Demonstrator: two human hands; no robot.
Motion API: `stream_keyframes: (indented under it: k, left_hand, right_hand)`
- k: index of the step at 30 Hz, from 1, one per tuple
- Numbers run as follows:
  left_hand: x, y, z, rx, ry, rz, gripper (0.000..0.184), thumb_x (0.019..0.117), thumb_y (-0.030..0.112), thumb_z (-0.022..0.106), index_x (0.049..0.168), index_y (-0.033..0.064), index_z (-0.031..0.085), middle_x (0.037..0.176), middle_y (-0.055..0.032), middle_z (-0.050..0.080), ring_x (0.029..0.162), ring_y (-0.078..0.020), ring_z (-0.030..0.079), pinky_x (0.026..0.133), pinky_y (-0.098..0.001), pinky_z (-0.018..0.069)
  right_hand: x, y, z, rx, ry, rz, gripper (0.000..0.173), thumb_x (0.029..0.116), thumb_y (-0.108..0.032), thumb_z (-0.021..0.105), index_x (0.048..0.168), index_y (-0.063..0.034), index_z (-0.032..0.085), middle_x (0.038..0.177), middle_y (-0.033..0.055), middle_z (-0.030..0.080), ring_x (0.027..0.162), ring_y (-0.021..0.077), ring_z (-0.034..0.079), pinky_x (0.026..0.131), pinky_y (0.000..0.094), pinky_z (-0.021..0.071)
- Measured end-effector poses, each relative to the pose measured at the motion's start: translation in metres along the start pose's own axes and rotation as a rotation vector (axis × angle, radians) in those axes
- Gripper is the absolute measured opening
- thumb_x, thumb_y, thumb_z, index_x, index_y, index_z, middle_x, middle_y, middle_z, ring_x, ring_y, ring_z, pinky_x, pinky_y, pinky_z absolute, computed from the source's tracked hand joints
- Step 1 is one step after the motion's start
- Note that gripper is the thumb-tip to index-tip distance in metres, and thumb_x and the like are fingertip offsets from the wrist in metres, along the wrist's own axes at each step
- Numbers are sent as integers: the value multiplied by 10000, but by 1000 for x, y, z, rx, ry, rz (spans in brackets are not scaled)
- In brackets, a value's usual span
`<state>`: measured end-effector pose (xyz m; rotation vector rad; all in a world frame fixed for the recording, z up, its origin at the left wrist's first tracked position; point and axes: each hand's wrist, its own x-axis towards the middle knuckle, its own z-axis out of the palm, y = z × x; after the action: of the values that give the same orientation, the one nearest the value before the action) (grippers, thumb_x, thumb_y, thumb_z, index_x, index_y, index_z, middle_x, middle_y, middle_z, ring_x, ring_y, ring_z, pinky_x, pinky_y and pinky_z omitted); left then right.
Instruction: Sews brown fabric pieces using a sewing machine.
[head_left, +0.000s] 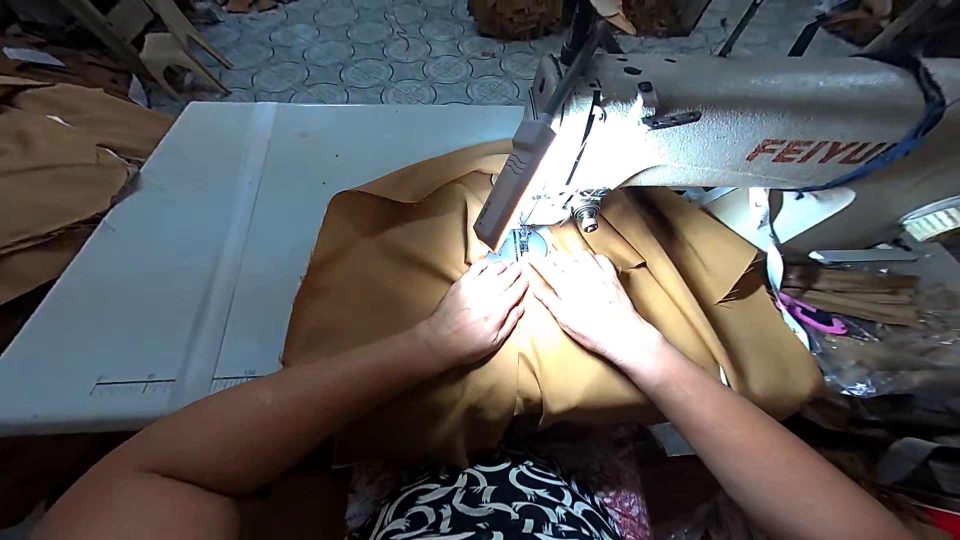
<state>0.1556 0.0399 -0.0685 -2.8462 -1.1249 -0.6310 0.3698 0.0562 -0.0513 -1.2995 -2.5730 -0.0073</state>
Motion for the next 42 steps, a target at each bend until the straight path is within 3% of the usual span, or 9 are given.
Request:
stream_keyframes:
  k: [3,5,9,13,24,31,35,39,42]
  left_hand:
    - [-3,3,-1,7,7,19,459,1042,259,388,1272,1,690,1350,-167,664,1301,-309,606,1107,-488,430]
    - [-4,3,-1,3,13,21,457,1043,259,386,1272,12,695,1347,-160,669,1304,-305,605,1108,-492,429]
    - [0,-1,-1,-9,5,-9,474,1041,269,374,1298,21,686,1368,-163,659,1306,-315,607,1101,-520,425]
    - [10,-6,-2,-15,-77,-71,492,1053,275,357,1364,24,643,1430,-166,614,1357,-327,561,1144,-547,368]
    - [19,-14,3,-19,-49,-107,494,1055,291,358,1361,34,648,1413,-203,612,1296,-359,602,1110,-578,392]
    - [21,-17,4,-17,-85,-133,508,1060,299,335,1389,46,626,1428,-189,602,1337,-345,569,1152,-570,343]
    - [21,-20,-4,-61,-122,-100,478,1055,264,376,1394,28,617,1465,-199,566,1388,-371,516,1178,-610,293]
    - [12,-30,-10,-174,-2,87,335,983,137,473,1158,31,739,1219,-125,708,1174,-287,645,1078,-501,430]
    - [3,-31,-10,-234,43,128,347,951,104,489,1161,8,748,1216,-145,723,1174,-287,671,1098,-514,427]
  right_hand:
    - [1,2,2,8,0,-39,453,1042,-369,427,1394,-191,651,1328,150,649,1210,405,587,869,584,459]
    - [1,3,1,26,-36,-35,453,1053,-397,403,1369,-218,673,1326,135,643,1256,386,556,930,586,437]
    - [5,12,6,42,-6,-79,458,1050,-374,406,1360,-175,679,1349,118,652,1298,374,546,1034,604,391]
    - [16,19,5,65,-7,-59,425,1038,-311,451,1348,-136,681,1347,115,656,1292,363,563,1059,601,396]
    - [29,27,2,48,-85,-19,432,1053,-316,437,1390,-144,644,1373,147,618,1322,387,523,1045,619,394]
    - [35,30,5,44,-97,-7,415,1049,-300,456,1384,-151,651,1381,128,617,1313,367,530,1076,615,381]
    - [25,9,-1,-5,-71,50,421,1062,-254,445,1418,-100,610,1469,158,557,1423,417,432,1159,703,238]
    - [-11,-22,7,101,119,-8,332,1005,-194,502,1182,-48,743,1289,137,677,1256,330,599,1106,548,411]
    - [-30,-24,17,203,139,-37,363,1006,-156,473,1215,-27,741,1293,151,690,1237,332,629,1078,518,452]
